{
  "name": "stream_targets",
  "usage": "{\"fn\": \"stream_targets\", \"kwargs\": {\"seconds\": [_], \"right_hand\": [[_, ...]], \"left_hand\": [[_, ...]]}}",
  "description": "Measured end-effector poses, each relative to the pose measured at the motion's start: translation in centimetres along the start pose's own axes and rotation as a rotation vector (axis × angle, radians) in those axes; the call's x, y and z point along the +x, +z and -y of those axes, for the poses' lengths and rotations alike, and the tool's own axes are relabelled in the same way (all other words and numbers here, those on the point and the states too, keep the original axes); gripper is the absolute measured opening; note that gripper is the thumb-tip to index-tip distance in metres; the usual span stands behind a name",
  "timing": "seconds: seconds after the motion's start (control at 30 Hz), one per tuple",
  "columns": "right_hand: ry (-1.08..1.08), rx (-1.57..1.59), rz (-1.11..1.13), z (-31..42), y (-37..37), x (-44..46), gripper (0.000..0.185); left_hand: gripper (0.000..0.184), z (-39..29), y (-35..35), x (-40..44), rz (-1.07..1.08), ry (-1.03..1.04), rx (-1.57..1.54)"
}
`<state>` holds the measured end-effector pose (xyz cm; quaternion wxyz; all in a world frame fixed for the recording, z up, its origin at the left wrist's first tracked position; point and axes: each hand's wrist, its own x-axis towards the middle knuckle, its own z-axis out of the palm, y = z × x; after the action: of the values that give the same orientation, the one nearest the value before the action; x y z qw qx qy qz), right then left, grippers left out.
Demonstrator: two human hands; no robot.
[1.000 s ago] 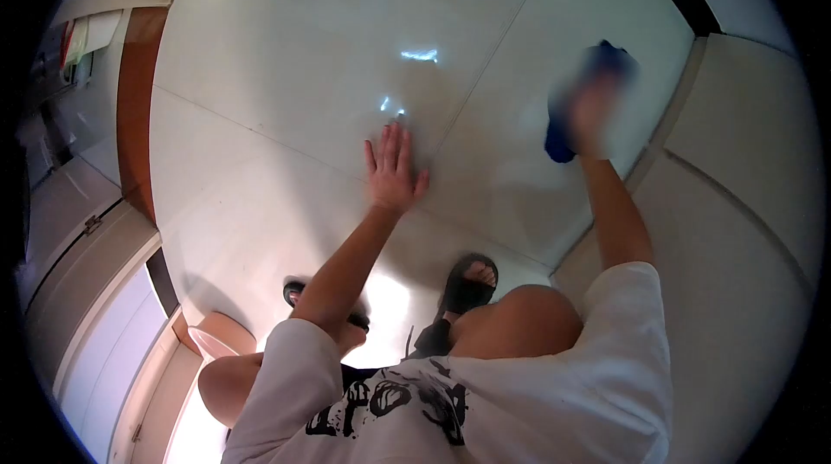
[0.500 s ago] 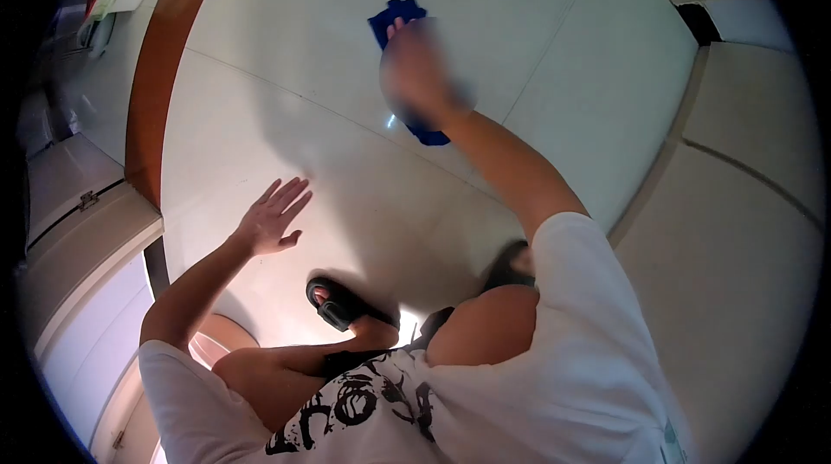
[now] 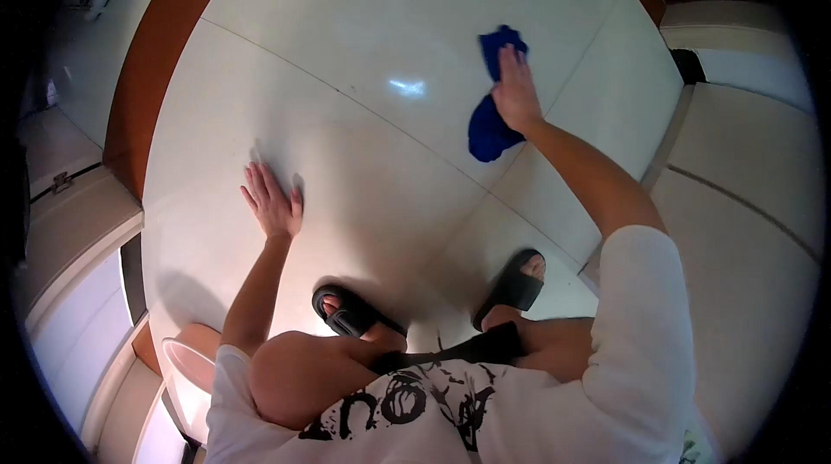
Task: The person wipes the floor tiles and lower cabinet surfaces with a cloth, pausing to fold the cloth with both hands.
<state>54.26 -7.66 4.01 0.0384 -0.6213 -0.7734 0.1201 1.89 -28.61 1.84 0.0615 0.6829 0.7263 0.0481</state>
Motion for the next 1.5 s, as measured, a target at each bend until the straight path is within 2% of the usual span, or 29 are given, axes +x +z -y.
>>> {"fn": "stream_targets", "kwargs": {"seconds": [0.07,0.13,0.27,0.37,0.6,0.73,0.83,0.93,1.03,1.17,1.33,1.5], "right_hand": [[0.203,0.001,-0.038,-2.2,0.3,-1.8,0.073],[0.395,0.107,-0.174,-5.0,1.6,-3.2,0.073],[0.618,-0.069,-0.384,-2.6,4.8,-2.9,0.068],[0.363,-0.040,-0.412,1.7,5.2,-2.0,0.068],[-0.152,0.036,-0.111,17.5,3.8,3.0,0.073],[-0.362,0.089,-0.048,26.9,6.1,4.7,0.075],[-0.406,0.199,-0.056,33.4,7.4,5.5,0.072],[-0.446,0.324,-0.099,36.7,8.8,5.9,0.071],[-0.402,0.296,-0.113,36.2,8.8,5.7,0.073],[-0.126,0.174,-0.058,31.6,6.8,2.4,0.078],[0.213,0.069,-0.133,20.9,6.1,-7.7,0.083],[0.582,-0.032,-0.257,12.0,5.3,-19.7,0.075]], "left_hand": [[0.091,0.1,-0.1,-0.2,-0.025,-0.015,-0.019],[0.093,0.1,0.1,-0.2,-0.069,-0.034,-0.013],[0.093,0.1,-0.1,-0.1,-0.040,-0.029,-0.089],[0.092,-0.1,-0.5,0.1,0.015,-0.021,-0.102],[0.091,-0.3,-0.7,0.2,0.008,-0.025,-0.093],[0.092,0.0,-0.2,0.1,0.002,-0.038,-0.105],[0.092,0.1,-0.3,-0.3,0.003,-0.044,-0.107],[0.093,0.0,-0.2,-0.3,0.002,-0.044,-0.106],[0.093,0.3,-0.4,-0.3,-0.004,-0.051,-0.114],[0.092,0.5,-0.3,-0.3,-0.001,-0.049,-0.127],[0.091,0.5,-0.5,-0.1,0.039,-0.019,-0.111],[0.089,0.7,-0.5,0.1,0.002,0.039,-0.111]]}}
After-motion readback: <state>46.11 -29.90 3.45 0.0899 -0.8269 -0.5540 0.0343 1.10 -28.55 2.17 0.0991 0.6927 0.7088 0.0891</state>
